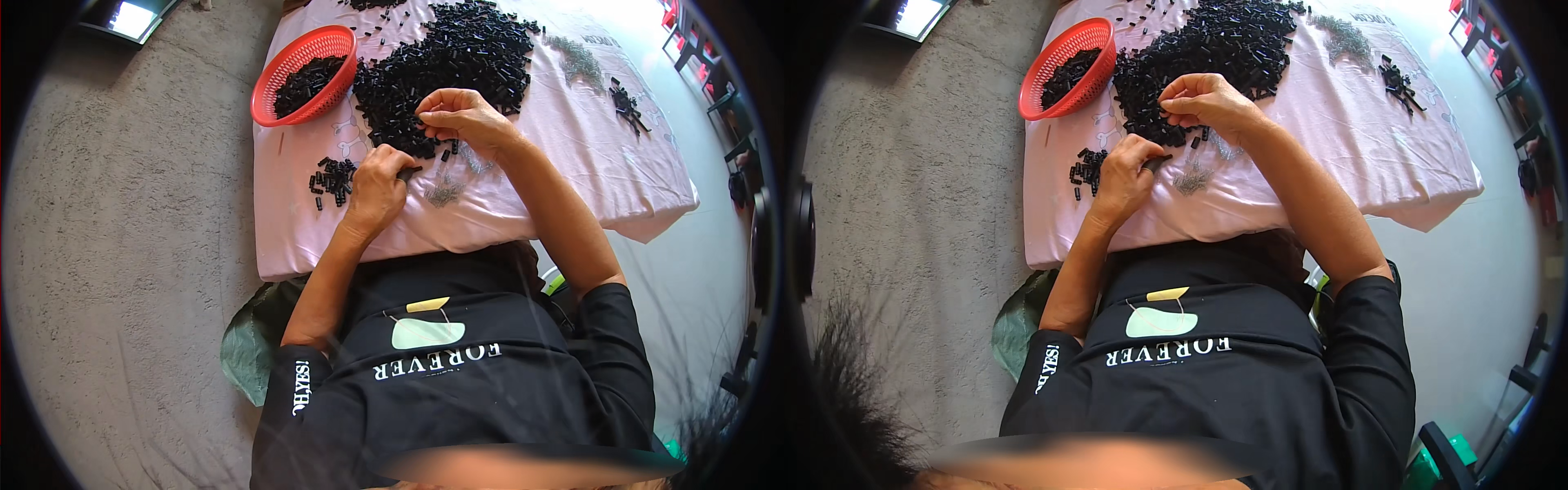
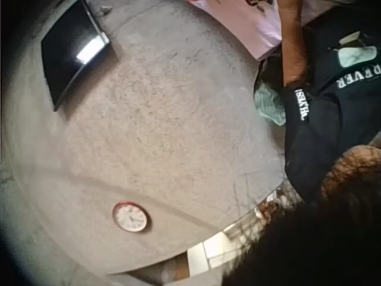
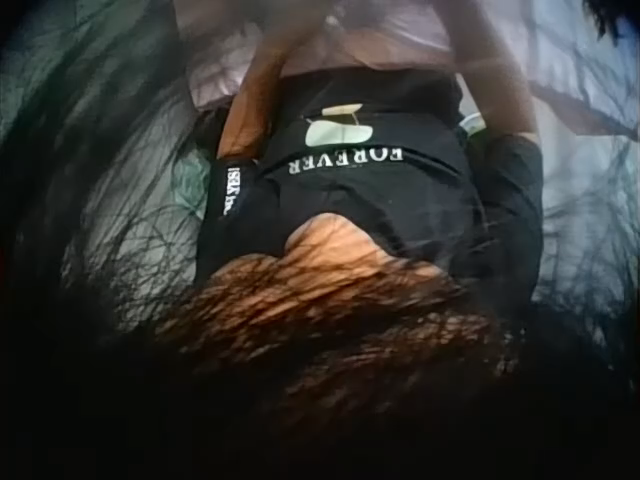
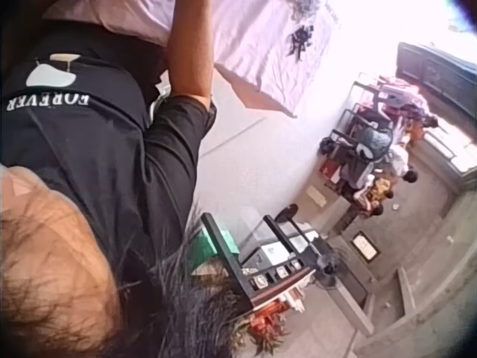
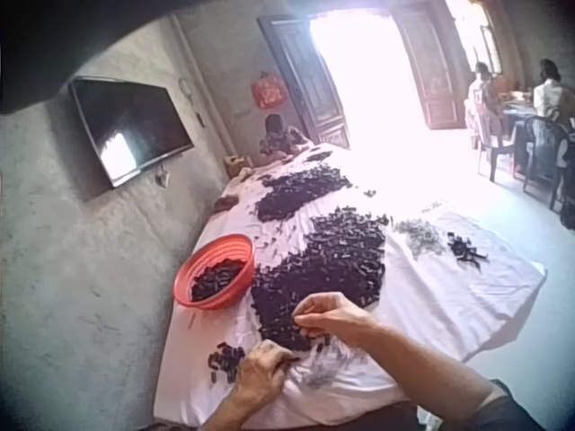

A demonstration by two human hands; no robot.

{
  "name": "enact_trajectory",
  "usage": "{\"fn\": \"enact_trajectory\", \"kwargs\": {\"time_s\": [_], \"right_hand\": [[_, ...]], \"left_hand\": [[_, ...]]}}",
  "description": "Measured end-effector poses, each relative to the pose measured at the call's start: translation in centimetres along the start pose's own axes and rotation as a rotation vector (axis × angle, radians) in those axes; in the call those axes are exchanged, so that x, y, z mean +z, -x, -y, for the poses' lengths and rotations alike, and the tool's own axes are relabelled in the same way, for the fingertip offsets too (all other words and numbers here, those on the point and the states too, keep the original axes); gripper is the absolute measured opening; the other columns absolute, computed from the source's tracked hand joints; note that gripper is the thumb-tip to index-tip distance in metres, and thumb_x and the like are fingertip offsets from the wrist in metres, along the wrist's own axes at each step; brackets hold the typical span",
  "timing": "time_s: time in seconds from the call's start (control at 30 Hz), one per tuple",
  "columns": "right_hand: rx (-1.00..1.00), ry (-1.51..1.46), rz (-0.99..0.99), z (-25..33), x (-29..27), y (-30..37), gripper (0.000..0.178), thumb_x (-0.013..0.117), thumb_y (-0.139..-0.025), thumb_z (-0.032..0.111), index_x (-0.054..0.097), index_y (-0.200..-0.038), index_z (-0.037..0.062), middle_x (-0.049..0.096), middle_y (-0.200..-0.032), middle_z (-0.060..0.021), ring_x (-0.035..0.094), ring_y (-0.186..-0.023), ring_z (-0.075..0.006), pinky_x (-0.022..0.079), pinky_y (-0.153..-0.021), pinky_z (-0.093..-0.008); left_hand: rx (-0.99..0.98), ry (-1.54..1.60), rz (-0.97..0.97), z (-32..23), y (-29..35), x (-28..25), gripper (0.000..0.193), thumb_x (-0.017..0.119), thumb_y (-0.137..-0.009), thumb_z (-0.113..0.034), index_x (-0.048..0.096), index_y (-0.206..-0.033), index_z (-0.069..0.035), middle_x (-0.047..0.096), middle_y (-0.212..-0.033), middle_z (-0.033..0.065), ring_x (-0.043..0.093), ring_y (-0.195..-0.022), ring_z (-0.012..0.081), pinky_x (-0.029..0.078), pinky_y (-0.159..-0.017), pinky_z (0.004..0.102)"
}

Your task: Assembling small black plastic components by hand.

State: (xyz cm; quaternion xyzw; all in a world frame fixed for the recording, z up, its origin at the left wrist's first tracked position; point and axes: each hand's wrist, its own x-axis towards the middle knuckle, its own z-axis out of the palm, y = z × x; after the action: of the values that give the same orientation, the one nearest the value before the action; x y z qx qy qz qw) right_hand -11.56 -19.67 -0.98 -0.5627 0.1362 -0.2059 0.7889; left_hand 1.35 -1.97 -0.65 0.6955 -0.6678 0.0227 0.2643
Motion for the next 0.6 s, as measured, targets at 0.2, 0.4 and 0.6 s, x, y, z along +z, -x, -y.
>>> {"fn": "enact_trajectory", "kwargs": {"time_s": [0.2,0.4,0.6], "right_hand": [[0.027,0.046,0.03,0.3,0.2,0.3,0.015,0.07,-0.09,0.015,0.068,-0.1,0.005,0.071,-0.088,-0.005,0.067,-0.075,-0.0084,0.053,-0.067,-0.0197],[0.05,0.021,0.078,0.1,0.4,0.2,0.014,0.068,-0.092,0.014,0.068,-0.101,0.0041,0.073,-0.09,-0.0079,0.069,-0.074,-0.0096,0.054,-0.065,-0.0201],[0.078,0.016,0.1,0.2,0.6,0.3,0.013,0.065,-0.093,0.012,0.067,-0.102,0.0036,0.073,-0.089,-0.0084,0.069,-0.074,-0.0097,0.055,-0.065,-0.0204]], "left_hand": [[-0.094,0.168,0.034,0.1,1.5,-1.9,0.021,0.057,-0.072,0.007,0.066,-0.088,-0.003,0.061,-0.085,0.0135,0.062,-0.085,0.0328,0.05,-0.078,0.04],[-0.051,0.196,0.103,0.1,1.9,-1.4,0.029,0.053,-0.067,0.01,0.066,-0.09,-0.003,0.06,-0.087,0.0134,0.061,-0.086,0.0327,0.05,-0.079,0.0392],[-0.044,0.12,0.136,0.6,2.1,-1.3,0.025,0.055,-0.07,0.008,0.064,-0.09,-0.004,0.06,-0.086,0.0138,0.06,-0.083,0.0329,0.049,-0.077,0.0398]]}}
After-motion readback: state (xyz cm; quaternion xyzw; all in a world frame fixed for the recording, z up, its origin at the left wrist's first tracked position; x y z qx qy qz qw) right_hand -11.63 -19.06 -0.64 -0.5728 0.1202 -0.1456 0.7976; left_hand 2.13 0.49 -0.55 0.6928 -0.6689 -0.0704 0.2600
